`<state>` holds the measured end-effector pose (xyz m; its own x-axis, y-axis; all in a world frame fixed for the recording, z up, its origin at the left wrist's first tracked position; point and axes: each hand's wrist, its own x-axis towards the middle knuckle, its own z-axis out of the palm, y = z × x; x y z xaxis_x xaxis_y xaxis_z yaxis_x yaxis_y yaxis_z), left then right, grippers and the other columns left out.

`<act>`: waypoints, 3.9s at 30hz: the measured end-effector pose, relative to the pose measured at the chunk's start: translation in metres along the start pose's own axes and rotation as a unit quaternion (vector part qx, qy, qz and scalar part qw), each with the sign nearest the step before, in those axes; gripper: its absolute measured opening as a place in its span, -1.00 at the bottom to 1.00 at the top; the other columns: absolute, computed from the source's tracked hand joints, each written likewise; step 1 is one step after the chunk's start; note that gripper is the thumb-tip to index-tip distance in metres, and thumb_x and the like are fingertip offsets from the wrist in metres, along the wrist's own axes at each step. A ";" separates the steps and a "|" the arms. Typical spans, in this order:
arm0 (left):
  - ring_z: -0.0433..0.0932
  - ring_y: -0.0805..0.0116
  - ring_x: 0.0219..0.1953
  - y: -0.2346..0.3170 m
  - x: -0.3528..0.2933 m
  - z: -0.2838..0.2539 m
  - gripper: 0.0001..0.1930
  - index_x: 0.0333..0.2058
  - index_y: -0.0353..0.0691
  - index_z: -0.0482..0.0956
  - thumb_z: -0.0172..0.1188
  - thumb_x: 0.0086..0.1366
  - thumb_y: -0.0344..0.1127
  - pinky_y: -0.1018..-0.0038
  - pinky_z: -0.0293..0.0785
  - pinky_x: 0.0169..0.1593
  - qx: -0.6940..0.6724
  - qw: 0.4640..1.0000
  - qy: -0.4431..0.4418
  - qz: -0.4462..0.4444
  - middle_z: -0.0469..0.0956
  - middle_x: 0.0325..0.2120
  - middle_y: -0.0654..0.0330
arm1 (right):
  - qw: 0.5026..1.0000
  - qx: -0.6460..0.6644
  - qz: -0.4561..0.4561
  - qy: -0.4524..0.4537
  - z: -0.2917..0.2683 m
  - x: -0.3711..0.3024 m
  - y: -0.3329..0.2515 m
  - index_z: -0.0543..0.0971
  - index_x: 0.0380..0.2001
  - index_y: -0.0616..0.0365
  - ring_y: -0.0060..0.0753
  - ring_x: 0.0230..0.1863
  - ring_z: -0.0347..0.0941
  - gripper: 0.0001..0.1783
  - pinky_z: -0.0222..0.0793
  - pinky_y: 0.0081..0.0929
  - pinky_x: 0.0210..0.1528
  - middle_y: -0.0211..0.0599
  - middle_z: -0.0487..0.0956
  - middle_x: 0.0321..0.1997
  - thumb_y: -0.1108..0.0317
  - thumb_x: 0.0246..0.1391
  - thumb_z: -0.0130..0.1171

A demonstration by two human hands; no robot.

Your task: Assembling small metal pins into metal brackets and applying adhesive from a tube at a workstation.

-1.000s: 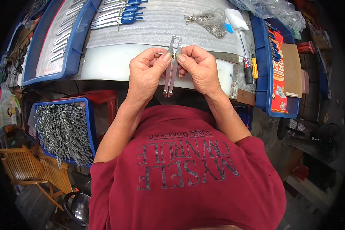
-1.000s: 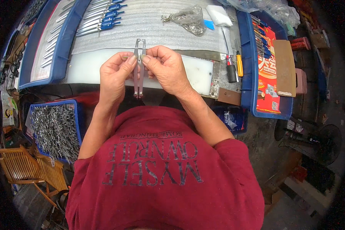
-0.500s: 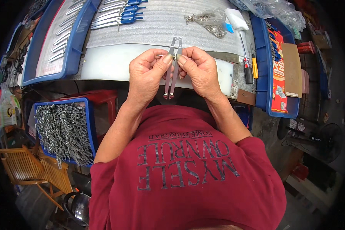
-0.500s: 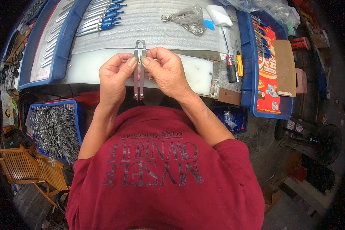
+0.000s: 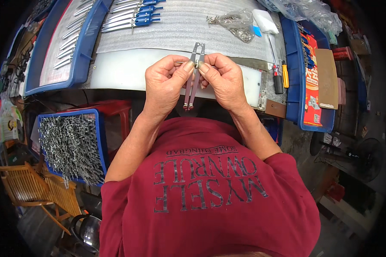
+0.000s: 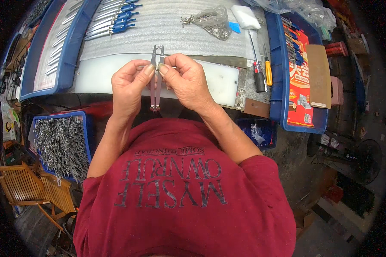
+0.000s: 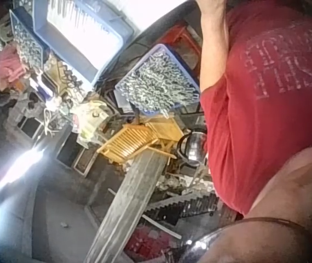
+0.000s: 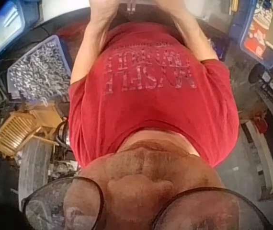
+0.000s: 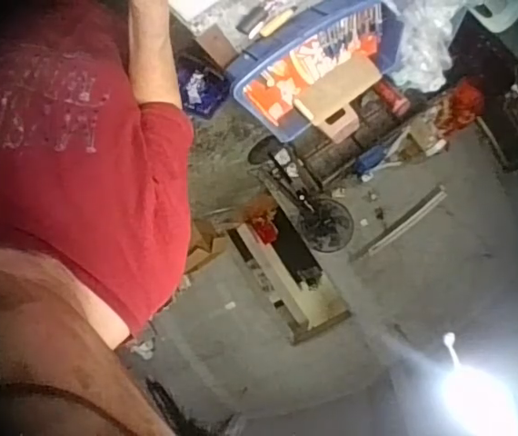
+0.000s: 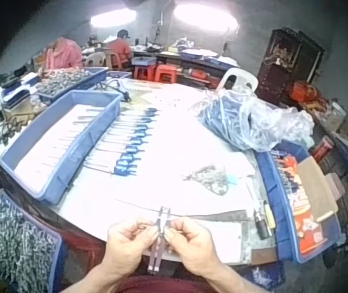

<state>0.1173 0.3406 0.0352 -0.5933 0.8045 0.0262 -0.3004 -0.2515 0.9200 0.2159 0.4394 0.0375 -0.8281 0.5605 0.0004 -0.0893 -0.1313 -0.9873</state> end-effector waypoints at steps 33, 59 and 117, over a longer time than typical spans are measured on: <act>0.47 0.47 -0.53 -0.004 -0.002 0.003 -0.80 -0.29 -0.36 0.39 0.01 0.17 -0.34 0.57 0.45 -0.42 -0.056 0.996 -0.010 -0.073 0.49 -0.49 0.15 | 0.999 0.047 0.014 0.021 -0.001 0.005 -0.005 0.43 -0.43 0.29 -0.75 -0.60 0.24 -0.84 0.19 -0.76 -0.56 -0.47 0.42 -0.58 0.38 0.00 0.03; 0.50 0.41 -0.50 -0.001 0.006 -0.003 -0.81 -0.34 -0.37 0.39 -0.03 0.18 -0.33 0.52 0.47 -0.38 -0.071 0.986 -0.043 -0.147 0.50 -0.48 0.09 | 0.997 0.051 0.044 0.039 -0.007 0.016 -0.001 0.45 -0.43 0.26 -0.73 -0.61 0.24 -0.84 0.18 -0.80 -0.54 -0.46 0.41 -0.59 0.37 -0.02 0.04; 0.42 0.26 -0.54 0.004 0.003 -0.001 -0.66 -0.30 -0.28 0.43 0.23 -0.15 -0.44 0.44 0.34 -0.52 0.529 0.798 -0.055 0.284 0.36 -0.56 0.15 | 0.997 -0.040 0.058 0.016 -0.031 0.008 -0.020 0.45 -0.56 0.21 -0.75 -0.68 0.20 -0.81 0.10 -0.79 -0.62 -0.48 0.38 -0.68 0.31 -0.03 0.05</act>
<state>0.1133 0.3416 0.0389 -0.3231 0.7787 0.5377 0.8263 -0.0448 0.5615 0.2279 0.4720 0.0527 -0.8121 0.5715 -0.1175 0.0509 -0.1313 -0.9900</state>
